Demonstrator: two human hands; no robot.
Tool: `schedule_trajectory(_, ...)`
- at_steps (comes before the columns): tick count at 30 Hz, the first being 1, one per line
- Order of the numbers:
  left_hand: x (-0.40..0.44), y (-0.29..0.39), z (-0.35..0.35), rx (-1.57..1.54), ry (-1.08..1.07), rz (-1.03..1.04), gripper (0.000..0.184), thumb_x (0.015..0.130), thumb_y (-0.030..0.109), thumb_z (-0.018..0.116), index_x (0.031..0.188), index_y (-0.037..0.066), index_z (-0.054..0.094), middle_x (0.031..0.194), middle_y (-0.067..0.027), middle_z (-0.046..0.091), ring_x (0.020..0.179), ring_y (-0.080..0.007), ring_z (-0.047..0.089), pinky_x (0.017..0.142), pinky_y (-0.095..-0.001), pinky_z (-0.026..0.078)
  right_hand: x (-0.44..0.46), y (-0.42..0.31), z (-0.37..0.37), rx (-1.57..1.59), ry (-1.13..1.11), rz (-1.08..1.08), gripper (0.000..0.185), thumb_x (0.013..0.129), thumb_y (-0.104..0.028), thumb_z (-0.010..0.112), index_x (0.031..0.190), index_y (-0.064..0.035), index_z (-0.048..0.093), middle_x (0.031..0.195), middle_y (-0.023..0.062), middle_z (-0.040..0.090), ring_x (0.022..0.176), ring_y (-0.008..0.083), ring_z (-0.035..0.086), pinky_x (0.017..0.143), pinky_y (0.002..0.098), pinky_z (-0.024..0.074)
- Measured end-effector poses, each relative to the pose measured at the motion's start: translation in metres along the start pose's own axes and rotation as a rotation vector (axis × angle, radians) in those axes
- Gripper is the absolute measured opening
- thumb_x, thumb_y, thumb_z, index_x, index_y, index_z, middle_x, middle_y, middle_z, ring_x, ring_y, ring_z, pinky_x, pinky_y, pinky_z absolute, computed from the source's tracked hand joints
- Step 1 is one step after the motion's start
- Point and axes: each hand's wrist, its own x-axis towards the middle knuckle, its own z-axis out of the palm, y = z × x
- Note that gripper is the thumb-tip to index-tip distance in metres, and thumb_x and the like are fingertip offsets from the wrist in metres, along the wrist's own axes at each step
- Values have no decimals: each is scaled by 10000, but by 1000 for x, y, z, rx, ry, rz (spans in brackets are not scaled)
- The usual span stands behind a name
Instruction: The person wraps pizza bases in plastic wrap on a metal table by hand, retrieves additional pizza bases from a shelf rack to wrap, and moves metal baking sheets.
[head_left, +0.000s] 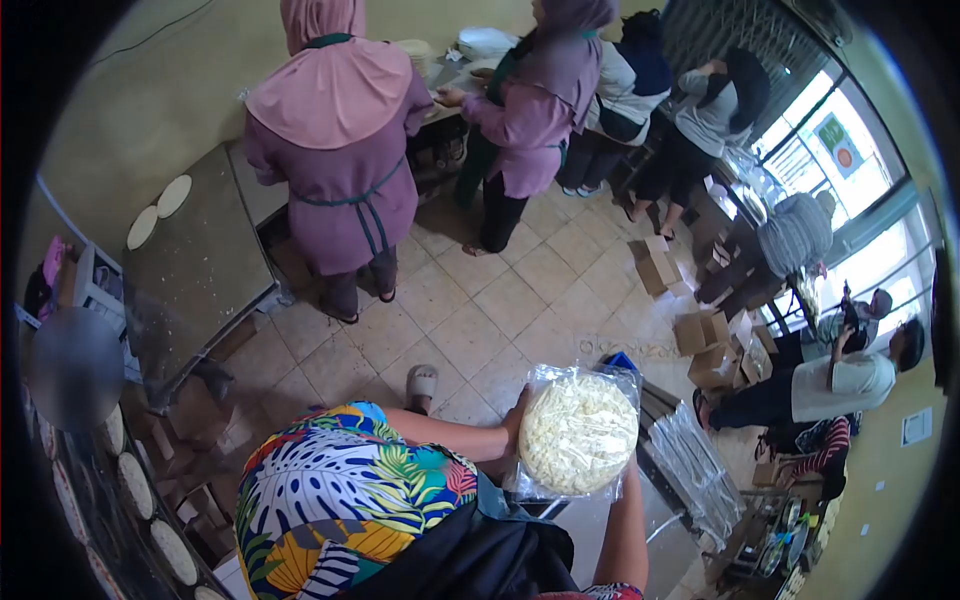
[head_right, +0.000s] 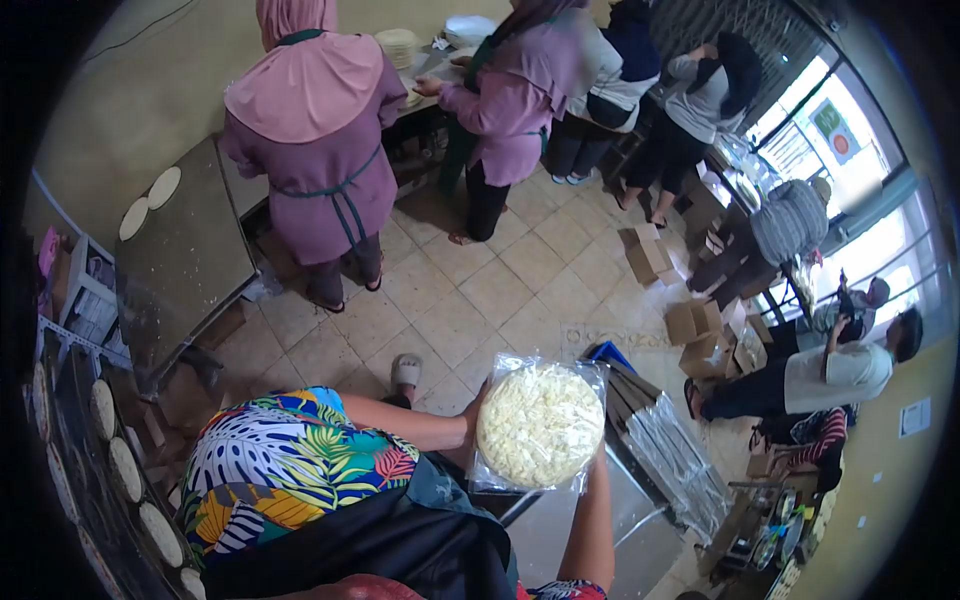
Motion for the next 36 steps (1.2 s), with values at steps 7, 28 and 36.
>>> schedule_trajectory(7, 14, -3, -13, -111, -63, 238, 834, 865, 700, 163, 1351, 62, 393, 1329, -139, 470, 1197, -274, 481, 1026, -395, 377, 13, -17, 27, 20, -144, -123, 488, 915, -410, 452, 1155, 1, 559, 1065, 114, 637, 914, 239, 624, 793, 367, 501)
schedule_trajectory(28, 55, -47, -55, -280, -83, 698, 732, 895, 629, 249, 1292, 55, 470, 1265, -139, 530, 1121, -292, 545, 967, -434, 438, 123, -6, 108, -172, -666, 74, 482, 911, -403, 462, 1152, 3, 559, 1058, 117, 637, 900, 241, 627, 778, 368, 507)
schedule_trajectory(36, 77, -60, -71, -305, -63, 945, 608, 914, 521, 354, 1309, 69, 453, 1301, -147, 496, 1150, -307, 516, 988, -449, 405, 158, 1, 149, -204, -940, 158, 480, 909, -401, 466, 1151, 3, 559, 1055, 117, 638, 894, 242, 628, 772, 368, 509)
